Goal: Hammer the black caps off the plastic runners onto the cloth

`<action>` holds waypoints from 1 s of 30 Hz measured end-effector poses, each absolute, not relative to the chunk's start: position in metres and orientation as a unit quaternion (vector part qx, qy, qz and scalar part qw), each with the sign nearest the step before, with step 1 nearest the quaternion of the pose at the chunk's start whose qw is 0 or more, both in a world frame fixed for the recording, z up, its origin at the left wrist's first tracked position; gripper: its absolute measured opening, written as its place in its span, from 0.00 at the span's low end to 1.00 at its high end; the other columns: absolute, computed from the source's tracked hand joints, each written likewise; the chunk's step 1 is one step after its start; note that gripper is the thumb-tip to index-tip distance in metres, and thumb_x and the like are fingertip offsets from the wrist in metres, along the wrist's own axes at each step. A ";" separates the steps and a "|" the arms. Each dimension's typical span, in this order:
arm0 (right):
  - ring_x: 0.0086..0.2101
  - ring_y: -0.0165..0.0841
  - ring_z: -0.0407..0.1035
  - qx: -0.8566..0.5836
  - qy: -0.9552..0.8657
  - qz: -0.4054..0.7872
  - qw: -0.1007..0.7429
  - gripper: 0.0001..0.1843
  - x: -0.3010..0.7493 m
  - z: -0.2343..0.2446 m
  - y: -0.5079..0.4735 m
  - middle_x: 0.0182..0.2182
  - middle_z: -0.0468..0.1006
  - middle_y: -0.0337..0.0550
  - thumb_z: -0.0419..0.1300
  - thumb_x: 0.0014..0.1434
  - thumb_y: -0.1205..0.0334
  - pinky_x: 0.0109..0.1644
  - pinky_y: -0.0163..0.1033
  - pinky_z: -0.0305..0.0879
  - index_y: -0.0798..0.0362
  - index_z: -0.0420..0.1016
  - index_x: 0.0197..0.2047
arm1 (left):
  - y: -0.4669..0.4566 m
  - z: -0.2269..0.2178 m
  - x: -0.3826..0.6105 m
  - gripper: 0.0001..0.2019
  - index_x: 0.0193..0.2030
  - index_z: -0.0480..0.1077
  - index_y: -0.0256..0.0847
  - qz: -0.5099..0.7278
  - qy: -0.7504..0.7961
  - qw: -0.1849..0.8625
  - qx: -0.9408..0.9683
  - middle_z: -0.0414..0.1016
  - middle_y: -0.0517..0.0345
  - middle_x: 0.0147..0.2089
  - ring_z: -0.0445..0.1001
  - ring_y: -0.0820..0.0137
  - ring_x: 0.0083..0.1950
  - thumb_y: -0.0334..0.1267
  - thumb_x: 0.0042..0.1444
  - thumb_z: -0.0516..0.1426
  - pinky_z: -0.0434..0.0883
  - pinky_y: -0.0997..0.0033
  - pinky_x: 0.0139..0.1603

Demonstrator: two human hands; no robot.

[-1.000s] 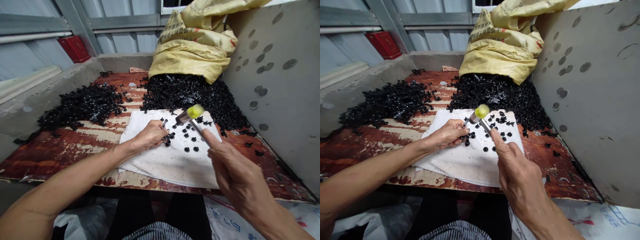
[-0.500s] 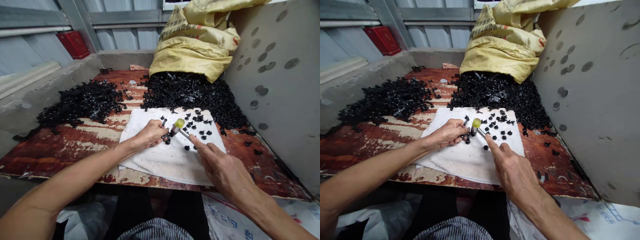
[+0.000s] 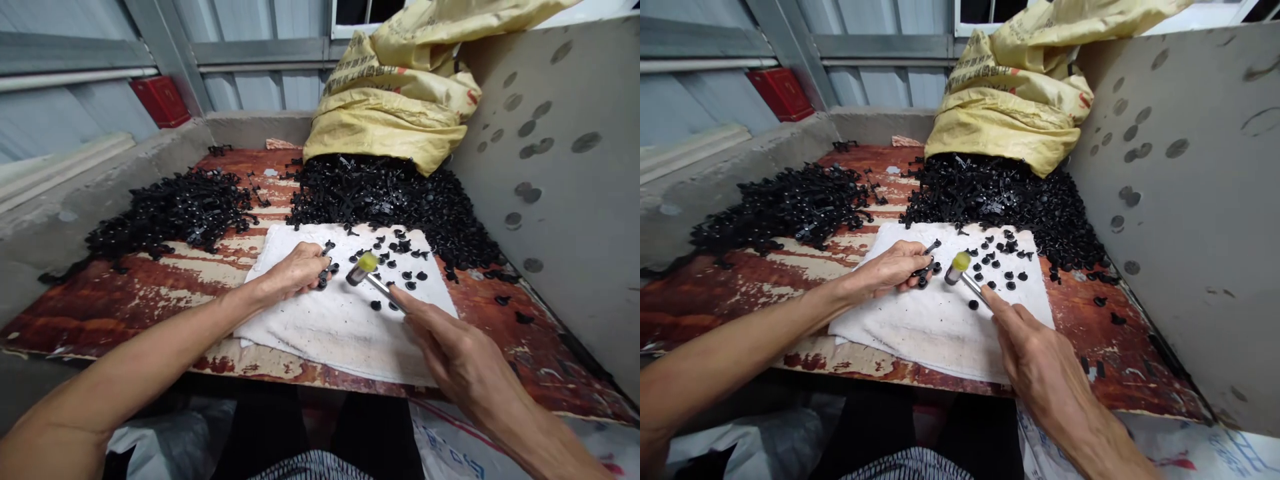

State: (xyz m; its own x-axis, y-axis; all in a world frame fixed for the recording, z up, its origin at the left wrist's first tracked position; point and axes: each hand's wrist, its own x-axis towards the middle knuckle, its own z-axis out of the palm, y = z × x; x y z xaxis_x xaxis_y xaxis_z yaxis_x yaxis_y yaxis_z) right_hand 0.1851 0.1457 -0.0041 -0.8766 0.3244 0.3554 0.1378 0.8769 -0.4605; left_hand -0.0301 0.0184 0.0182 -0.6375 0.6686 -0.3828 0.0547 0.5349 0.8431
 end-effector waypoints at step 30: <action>0.17 0.29 0.57 -0.373 -0.646 0.627 0.224 0.34 0.200 -0.019 0.155 0.22 0.67 0.34 0.67 0.49 0.44 0.13 0.33 0.56 0.40 0.71 0.60 | 0.023 0.009 -0.071 0.14 0.23 0.66 0.36 0.484 0.757 0.387 0.207 0.69 0.59 0.23 0.55 0.84 0.13 0.32 0.60 0.52 0.44 0.82 0.12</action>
State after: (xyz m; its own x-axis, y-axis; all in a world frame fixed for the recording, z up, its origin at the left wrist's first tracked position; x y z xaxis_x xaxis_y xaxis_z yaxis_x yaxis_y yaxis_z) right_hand 0.1997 0.1552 -0.0190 -0.6216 0.7628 -0.1783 0.2018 -0.0640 -0.9773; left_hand -0.0712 0.0226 0.0094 -0.6147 0.6885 -0.3849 -0.0601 0.4457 0.8931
